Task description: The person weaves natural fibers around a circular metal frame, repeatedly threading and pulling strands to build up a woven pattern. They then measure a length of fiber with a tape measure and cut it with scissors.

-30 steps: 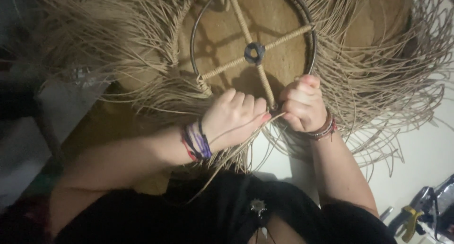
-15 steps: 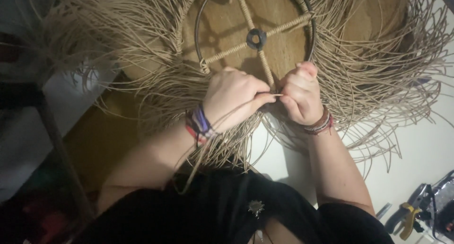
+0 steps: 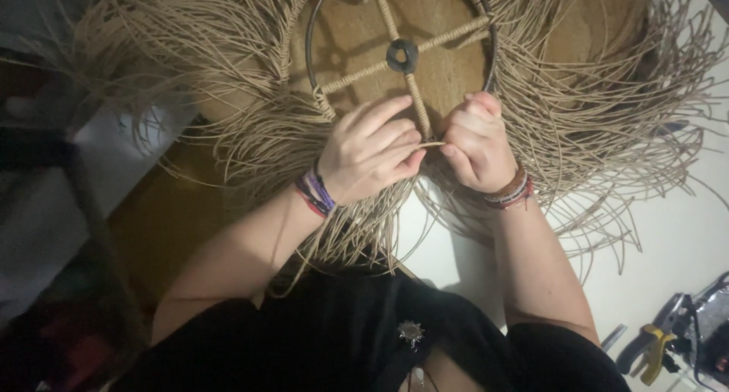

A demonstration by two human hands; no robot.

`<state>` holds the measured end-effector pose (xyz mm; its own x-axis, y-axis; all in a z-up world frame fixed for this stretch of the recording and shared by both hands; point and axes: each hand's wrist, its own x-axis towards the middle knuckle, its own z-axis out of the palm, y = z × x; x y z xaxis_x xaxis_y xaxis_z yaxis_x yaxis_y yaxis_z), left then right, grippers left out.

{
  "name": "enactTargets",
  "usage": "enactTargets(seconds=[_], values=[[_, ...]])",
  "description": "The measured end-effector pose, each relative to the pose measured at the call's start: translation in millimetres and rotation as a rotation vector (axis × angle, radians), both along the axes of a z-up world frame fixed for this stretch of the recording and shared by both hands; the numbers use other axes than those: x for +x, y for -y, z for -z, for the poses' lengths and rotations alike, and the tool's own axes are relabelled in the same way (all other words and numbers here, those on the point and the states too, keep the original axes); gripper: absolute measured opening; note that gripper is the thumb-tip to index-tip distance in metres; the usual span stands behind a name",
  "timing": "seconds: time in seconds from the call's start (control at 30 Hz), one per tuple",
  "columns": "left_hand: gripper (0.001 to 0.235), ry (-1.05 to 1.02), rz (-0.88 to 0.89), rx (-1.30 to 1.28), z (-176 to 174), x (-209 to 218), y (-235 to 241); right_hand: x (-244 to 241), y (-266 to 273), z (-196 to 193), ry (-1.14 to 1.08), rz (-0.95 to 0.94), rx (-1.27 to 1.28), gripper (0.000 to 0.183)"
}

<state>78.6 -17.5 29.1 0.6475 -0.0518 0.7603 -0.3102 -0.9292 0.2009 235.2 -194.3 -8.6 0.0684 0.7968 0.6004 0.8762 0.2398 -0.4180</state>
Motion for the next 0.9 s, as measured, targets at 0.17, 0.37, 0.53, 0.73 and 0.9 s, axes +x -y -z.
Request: enactTargets(seconds=[0.17,0.37,0.53,0.73,0.9], values=[[0.018,0.054,-0.111,-0.055,15,-16,11,-13,-1,-24,-0.087,0.021,-0.007,0.045],[0.026,-0.097,-0.042,-0.332,61,-54,89,-26,27,-20,-0.197,0.298,-0.002,0.028],[0.069,-0.664,-0.206,-0.308,124,-40,86,-37,11,-30,-0.265,0.48,-0.102,0.023],[0.043,-0.604,-0.267,-0.042,73,-31,63,-49,-8,-44,-0.067,0.481,-0.144,0.019],[0.041,-0.705,-0.247,-0.077,66,-44,61,-55,-16,-71,0.087,0.458,-0.292,0.009]])
